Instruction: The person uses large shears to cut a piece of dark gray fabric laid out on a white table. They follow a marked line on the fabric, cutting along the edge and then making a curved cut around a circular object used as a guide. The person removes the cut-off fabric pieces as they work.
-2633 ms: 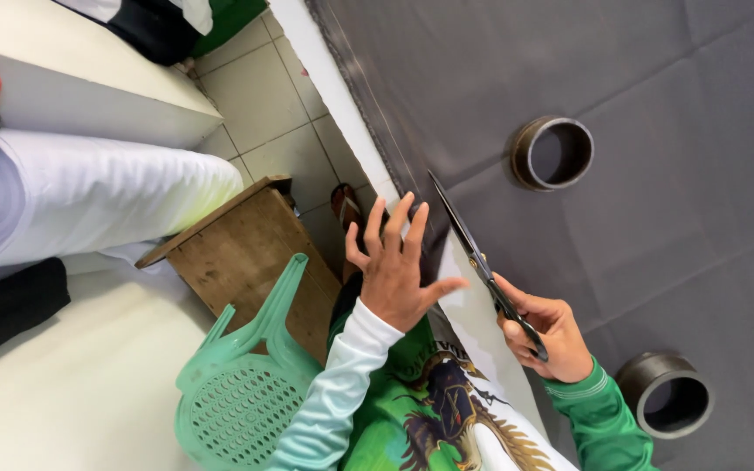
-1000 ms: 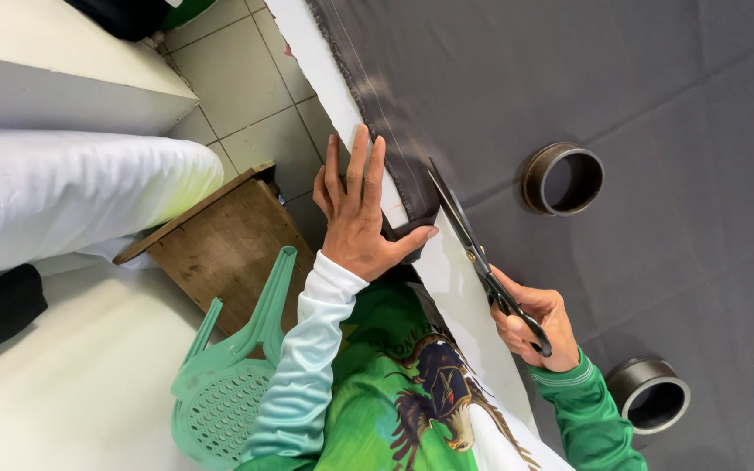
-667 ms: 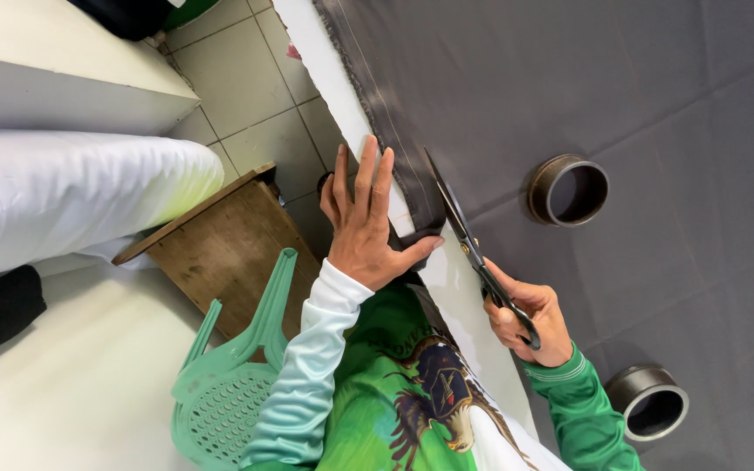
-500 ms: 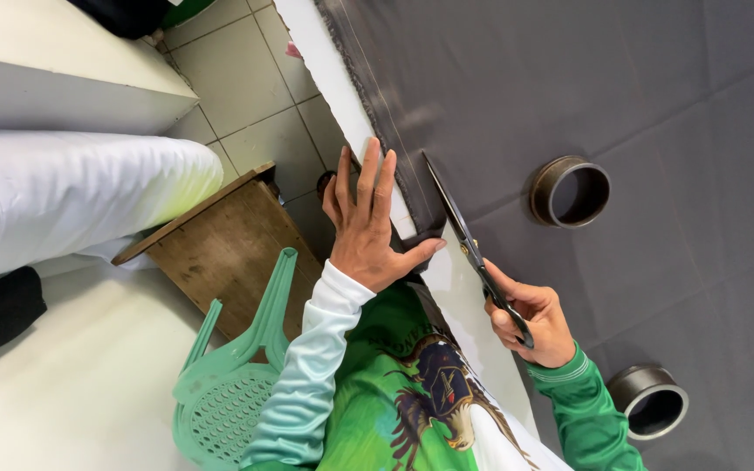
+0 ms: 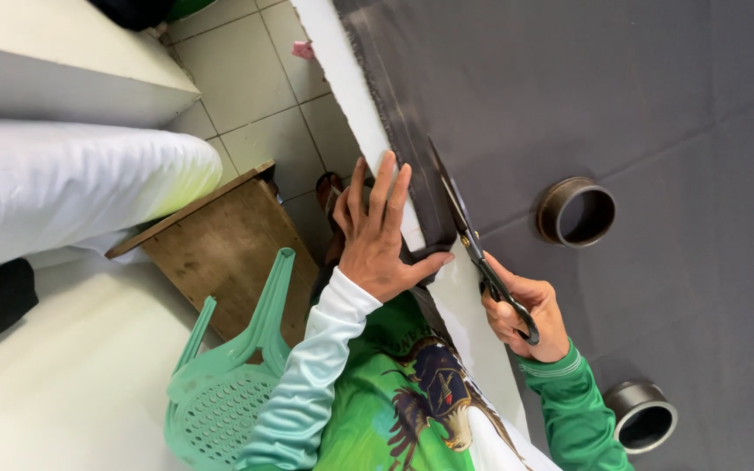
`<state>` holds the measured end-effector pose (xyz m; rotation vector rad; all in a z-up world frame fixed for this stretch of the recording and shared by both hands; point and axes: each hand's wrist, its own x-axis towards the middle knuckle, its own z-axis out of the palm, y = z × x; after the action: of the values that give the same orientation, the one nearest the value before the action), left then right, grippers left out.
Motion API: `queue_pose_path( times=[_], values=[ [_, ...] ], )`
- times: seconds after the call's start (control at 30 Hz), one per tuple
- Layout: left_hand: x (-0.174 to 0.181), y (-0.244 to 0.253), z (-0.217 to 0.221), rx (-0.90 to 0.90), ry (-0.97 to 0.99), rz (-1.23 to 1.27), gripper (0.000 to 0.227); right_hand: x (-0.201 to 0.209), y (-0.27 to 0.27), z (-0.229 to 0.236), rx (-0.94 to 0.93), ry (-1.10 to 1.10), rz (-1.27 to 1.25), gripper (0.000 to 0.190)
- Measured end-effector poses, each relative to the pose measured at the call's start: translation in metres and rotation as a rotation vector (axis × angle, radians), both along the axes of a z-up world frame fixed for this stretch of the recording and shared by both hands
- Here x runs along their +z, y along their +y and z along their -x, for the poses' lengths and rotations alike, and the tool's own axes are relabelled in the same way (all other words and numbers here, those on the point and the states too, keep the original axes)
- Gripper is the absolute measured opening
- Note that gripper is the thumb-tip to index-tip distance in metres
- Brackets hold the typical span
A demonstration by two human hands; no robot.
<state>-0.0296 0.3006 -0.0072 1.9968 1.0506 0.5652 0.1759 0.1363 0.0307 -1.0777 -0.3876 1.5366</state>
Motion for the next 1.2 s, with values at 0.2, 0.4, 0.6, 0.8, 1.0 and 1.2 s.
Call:
queue_pose_path(
  times=[0.2,0.4,0.6,0.8,1.0,1.2],
  values=[
    [0.008,0.003,0.002,-0.008,0.057,0.022,0.128,0.005,0.006,0.001,0.023,0.006,-0.007,0.066],
    [0.007,0.007,0.002,-0.009,0.032,0.043,0.125,0.004,0.022,0.000,-0.006,0.075,-0.040,0.065],
    [0.006,0.006,0.002,-0.006,0.000,0.055,0.123,0.004,0.039,0.007,-0.019,0.102,-0.061,0.061],
    [0.004,0.005,0.001,-0.007,0.011,0.049,0.124,0.001,0.040,0.011,0.006,0.038,-0.058,0.064],
    [0.002,0.007,0.001,0.010,-0.011,0.012,0.123,0.012,0.049,0.011,-0.029,0.069,-0.035,0.062],
    [0.002,0.007,-0.002,0.031,-0.029,-0.003,0.124,0.012,0.072,0.013,-0.033,0.066,-0.064,0.061]
  ],
)
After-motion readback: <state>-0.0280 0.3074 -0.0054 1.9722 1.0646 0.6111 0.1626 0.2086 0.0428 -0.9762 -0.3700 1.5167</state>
